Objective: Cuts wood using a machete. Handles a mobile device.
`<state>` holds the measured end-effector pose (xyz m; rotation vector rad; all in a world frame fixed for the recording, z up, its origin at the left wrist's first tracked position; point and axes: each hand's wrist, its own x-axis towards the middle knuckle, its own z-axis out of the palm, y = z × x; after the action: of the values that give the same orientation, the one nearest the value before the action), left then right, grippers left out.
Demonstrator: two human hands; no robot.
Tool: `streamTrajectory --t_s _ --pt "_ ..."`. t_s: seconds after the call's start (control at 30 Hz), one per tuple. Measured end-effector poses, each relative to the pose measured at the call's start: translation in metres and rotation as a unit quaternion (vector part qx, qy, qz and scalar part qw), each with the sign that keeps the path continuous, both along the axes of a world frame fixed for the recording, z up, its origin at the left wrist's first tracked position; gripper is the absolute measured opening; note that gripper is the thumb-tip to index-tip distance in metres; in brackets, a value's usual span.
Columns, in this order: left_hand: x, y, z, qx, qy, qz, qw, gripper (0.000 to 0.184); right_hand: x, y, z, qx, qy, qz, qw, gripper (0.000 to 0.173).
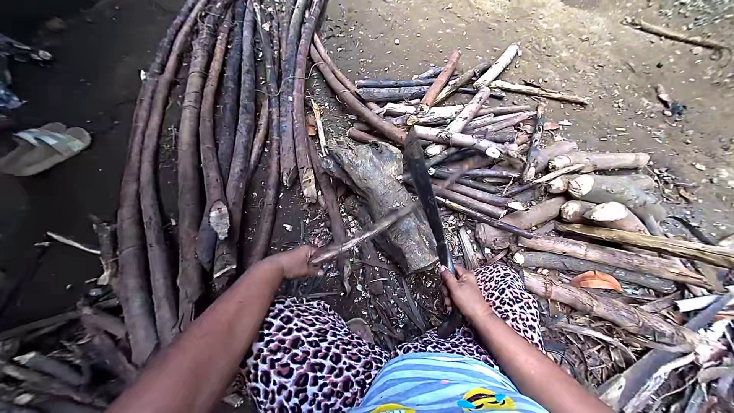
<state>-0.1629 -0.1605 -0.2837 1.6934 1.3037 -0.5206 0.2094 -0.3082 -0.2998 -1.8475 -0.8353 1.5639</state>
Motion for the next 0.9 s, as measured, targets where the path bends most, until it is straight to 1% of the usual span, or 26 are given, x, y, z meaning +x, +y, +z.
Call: streamTrajectory --t_s 0.07,0.13,0.2,0.23,0.3,0.33,0.37,0.4,0.43,0.47,0.53,0.6,0.63,0.67,0.7,0.73,0.77,0.8,0.83,0.87,0.9 --pt "-0.015 -0.008 -0.001 0.002 0.032 -0.021 0.999 0.03 -0.004 -0.003 -0.017 -0.007 -0.055 0.053 0.997 0.033" --pt "-0.027 -0.013 -0.01 0.011 0.067 -0.033 0.997 0.032 -0.009 -0.005 -0.028 -0.009 -0.096 0.097 0.991 0.034" --pt "-0.025 -0.017 -0.015 0.005 0.087 -0.033 0.996 0.037 -0.017 -0.003 -0.025 -0.001 -0.097 0.092 0.991 0.034" --pt "-0.023 -0.017 -0.017 0.006 0.097 -0.035 0.995 0.04 -0.02 -0.002 -0.018 0.005 -0.088 0.08 0.993 0.034" --pt "-0.019 -0.015 -0.018 0.011 0.115 -0.044 0.992 0.04 -0.023 0.004 0.005 0.045 -0.067 0.054 0.995 0.033" --pt "-0.021 -0.014 -0.019 0.015 0.116 -0.048 0.992 0.038 -0.023 0.006 0.02 0.083 -0.06 0.042 0.994 0.033" --pt "-0.022 -0.014 -0.019 0.02 0.115 -0.048 0.992 0.037 -0.022 0.009 0.035 0.141 -0.057 0.028 0.988 0.031" --pt "-0.024 -0.014 -0.018 0.025 0.116 -0.047 0.992 0.036 -0.02 0.012 0.05 0.213 -0.056 0.009 0.975 0.028" --pt "-0.025 -0.013 -0.016 0.03 0.121 -0.044 0.991 0.036 -0.018 0.017 0.063 0.293 -0.06 -0.009 0.954 0.025" --pt "-0.025 -0.013 -0.013 0.033 0.129 -0.042 0.99 0.036 -0.017 0.024 0.076 0.371 -0.067 -0.024 0.926 0.022" --pt "-0.026 -0.012 -0.013 0.041 0.146 -0.042 0.988 0.036 -0.015 0.039 0.104 0.494 -0.069 -0.039 0.866 0.018" --pt "-0.025 -0.01 -0.016 0.048 0.158 -0.05 0.985 0.036 -0.021 0.056 0.125 0.566 -0.053 -0.057 0.821 0.014" --pt "-0.023 -0.01 -0.016 0.051 0.163 -0.053 0.984 0.035 -0.026 0.062 0.127 0.587 -0.039 -0.075 0.806 0.014" --pt "-0.022 -0.01 -0.015 0.056 0.167 -0.055 0.983 0.035 -0.031 0.064 0.121 0.594 -0.031 -0.092 0.799 0.017" --pt "-0.021 -0.009 -0.014 0.061 0.17 -0.058 0.982 0.034 -0.036 0.06 0.105 0.577 -0.042 -0.098 0.81 0.021" --pt "-0.021 -0.008 -0.015 0.066 0.172 -0.059 0.981 0.033 -0.041 0.049 0.08 0.526 -0.07 -0.093 0.843 0.025" --pt "-0.021 -0.007 -0.016 0.073 0.173 -0.06 0.98 0.034 -0.045 0.033 0.049 0.432 -0.11 -0.068 0.893 0.028" --pt "-0.021 -0.006 -0.017 0.079 0.175 -0.058 0.98 0.034 -0.048 0.013 0.018 0.297 -0.145 -0.015 0.944 0.033" --pt "-0.021 -0.005 -0.017 0.085 0.181 -0.056 0.978 0.034 -0.048 -0.002 -0.008 0.142 -0.159 0.054 0.976 0.039" --pt "-0.021 -0.005 -0.017 0.09 0.186 -0.051 0.977 0.035 -0.048 -0.009 -0.027 0.003 -0.15 0.113 0.982 0.042" --pt "-0.022 -0.005 -0.018 0.098 0.191 -0.046 0.976 0.036 -0.049 -0.013 -0.041 -0.085 -0.138 0.147 0.976 0.043"
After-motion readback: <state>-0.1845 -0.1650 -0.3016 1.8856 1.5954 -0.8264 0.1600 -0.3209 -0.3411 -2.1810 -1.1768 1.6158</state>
